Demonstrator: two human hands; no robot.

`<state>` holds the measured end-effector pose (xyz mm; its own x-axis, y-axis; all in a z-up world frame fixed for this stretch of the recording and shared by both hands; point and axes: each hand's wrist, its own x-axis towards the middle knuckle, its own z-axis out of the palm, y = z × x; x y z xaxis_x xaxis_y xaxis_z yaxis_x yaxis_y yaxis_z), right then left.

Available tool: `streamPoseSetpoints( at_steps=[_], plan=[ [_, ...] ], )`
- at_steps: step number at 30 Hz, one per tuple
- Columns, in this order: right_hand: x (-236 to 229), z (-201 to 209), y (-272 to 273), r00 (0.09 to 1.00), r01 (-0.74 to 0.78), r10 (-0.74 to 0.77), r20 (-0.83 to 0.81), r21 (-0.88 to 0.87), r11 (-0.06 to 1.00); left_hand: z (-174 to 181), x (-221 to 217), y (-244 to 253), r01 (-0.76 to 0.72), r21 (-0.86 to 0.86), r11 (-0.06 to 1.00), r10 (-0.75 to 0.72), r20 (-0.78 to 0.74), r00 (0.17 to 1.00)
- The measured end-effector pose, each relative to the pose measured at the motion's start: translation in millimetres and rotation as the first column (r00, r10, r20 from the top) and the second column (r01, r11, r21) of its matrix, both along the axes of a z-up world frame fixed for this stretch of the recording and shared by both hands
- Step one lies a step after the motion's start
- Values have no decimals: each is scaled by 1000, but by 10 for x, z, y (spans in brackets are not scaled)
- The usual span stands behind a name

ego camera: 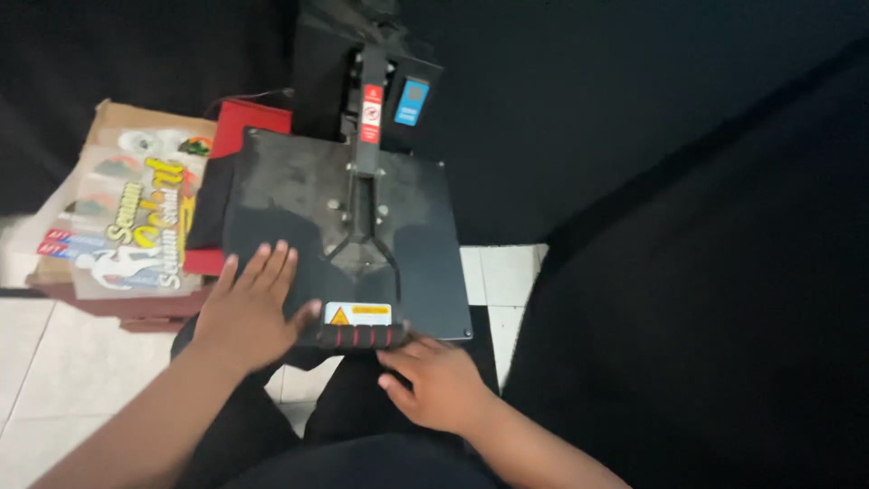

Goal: The person places a black t-shirt on a heat press machine and aligns a transfer sheet with a logo on the fabric. They close the press to apply heat, then open it to check the result. This process is repeated multiple times to ensure the design is properly adhered to the shirt.

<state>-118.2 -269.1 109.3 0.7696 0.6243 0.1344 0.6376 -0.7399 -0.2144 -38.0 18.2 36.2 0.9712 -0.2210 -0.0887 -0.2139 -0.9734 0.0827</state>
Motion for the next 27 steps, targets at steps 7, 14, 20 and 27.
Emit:
streamPoseSetpoints(
  at_steps=[7,14,20,27],
  plan=[
    [232,451,530,1000,-25,24,12,60,998,117,268,-183,-82,-19,996,82,-31,996],
    [569,-547,679,995,60,-36,98,-252,966,96,230,-177,-168,-10,986,168,57,984],
    [555,-574,682,944,90,-23,329,-190,978,30,263,-177,-146,1,989,146,43,988],
    [484,-99,687,947,-135,73,313,183,974,66,265,-107,-101,-88,991,107,69,992]
  ],
)
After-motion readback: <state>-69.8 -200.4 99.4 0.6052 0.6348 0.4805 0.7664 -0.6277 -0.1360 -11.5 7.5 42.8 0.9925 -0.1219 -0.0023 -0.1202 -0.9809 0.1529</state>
